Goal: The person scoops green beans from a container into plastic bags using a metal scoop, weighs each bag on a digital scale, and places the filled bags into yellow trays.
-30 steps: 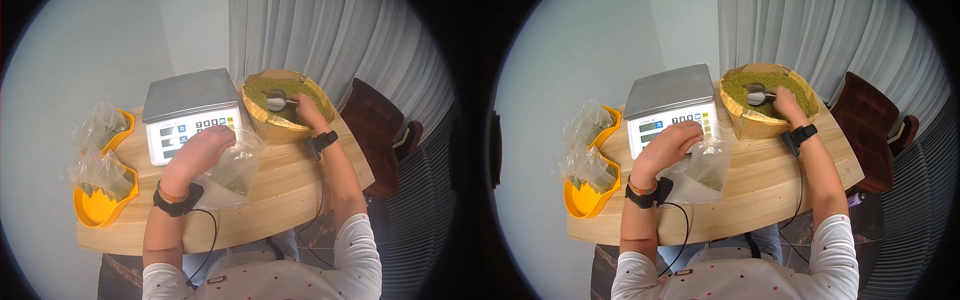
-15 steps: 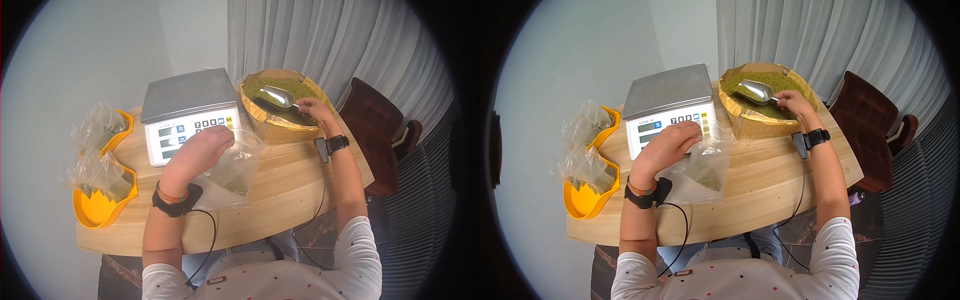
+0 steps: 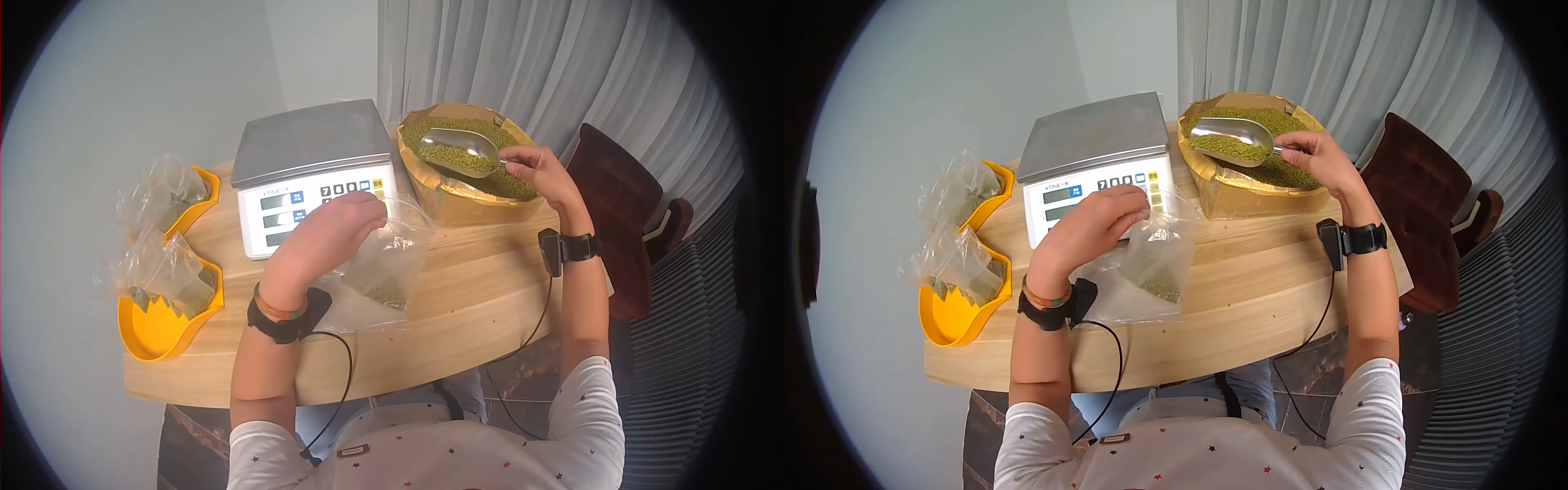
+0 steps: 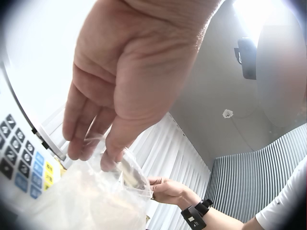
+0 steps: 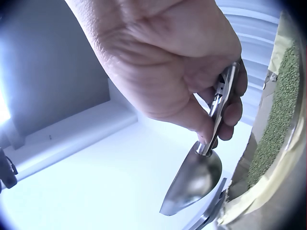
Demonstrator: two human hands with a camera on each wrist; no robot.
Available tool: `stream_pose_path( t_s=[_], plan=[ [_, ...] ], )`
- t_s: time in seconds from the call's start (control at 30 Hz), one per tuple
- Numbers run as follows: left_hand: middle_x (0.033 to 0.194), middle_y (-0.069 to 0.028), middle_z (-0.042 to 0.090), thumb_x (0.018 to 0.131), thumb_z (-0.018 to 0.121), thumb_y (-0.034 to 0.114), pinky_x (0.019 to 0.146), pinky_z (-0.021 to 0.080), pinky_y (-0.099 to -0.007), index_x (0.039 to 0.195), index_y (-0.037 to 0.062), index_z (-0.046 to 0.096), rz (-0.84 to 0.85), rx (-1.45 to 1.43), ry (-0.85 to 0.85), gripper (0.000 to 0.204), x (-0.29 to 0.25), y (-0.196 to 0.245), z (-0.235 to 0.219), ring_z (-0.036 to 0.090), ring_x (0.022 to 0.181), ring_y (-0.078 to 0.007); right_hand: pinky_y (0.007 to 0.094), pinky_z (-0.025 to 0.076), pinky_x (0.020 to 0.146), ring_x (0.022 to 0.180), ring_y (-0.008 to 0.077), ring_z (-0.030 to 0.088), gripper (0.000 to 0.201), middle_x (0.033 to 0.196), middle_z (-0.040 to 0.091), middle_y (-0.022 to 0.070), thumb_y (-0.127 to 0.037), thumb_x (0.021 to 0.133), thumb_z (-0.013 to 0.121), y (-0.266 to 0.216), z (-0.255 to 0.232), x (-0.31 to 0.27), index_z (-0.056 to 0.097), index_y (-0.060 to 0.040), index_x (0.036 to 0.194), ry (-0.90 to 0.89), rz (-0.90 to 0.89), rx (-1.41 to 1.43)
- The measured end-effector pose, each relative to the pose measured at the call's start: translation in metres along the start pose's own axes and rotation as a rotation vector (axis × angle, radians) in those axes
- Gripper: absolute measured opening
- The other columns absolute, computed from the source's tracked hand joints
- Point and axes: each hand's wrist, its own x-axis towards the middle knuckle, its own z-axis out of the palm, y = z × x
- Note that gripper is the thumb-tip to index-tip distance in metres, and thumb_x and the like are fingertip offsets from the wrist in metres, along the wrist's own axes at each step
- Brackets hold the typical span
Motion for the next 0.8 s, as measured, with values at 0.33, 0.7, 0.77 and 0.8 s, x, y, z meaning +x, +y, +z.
stream_pose_path(
  t_s=[0.33,0.7,0.77,0.8],
  plan=[
    [0.087,-0.0167,0.059,0.096,0.06,0.012,0.075,0.048,-0.0416,0.094,-0.0008,0.058,-0.003,-0.023,0.046,0.013,-0.001,-0.001,0.001,0.057,0.084,-0.0382,0.0345,0.048,0.082,0.087,0.0239,0.062,0.023,0.091,0.068,0.0098,-0.002,0.088,0.067,-0.082,0.039,-0.04,0.071,-0.0023,0.111,-0.107,-0.489,-0.412],
    [0.084,-0.0157,0.061,0.095,0.062,0.012,0.074,0.048,-0.0416,0.093,-0.0009,0.061,-0.011,-0.008,0.041,0.013,-0.002,-0.008,0.003,0.058,0.082,-0.0368,0.038,0.047,0.078,0.084,0.0295,0.062,0.021,0.088,0.065,0.0124,0.0,0.087,0.066,-0.085,0.042,-0.044,0.071,-0.0007,0.107,-0.03,-0.467,-0.437],
    [0.085,-0.0158,0.061,0.095,0.061,0.012,0.074,0.048,-0.0413,0.093,-0.0008,0.061,-0.002,0.014,0.024,0.013,-0.002,-0.01,0.004,0.058,0.083,-0.0369,0.0389,0.049,0.075,0.082,0.0314,0.064,0.023,0.092,0.068,0.0149,0.0,0.087,0.066,-0.076,0.031,-0.034,0.07,0.0005,0.11,0.003,-0.463,-0.461],
    [0.085,-0.0158,0.061,0.095,0.061,0.012,0.074,0.048,-0.0413,0.093,-0.0008,0.061,0.003,0.013,0.025,0.013,-0.002,-0.009,0.003,0.058,0.083,-0.0369,0.0386,0.05,0.077,0.086,0.0328,0.065,0.024,0.096,0.069,0.0157,0.0,0.088,0.065,-0.068,0.027,-0.027,0.07,0.0002,0.111,0.065,-0.397,-0.481]
  ],
)
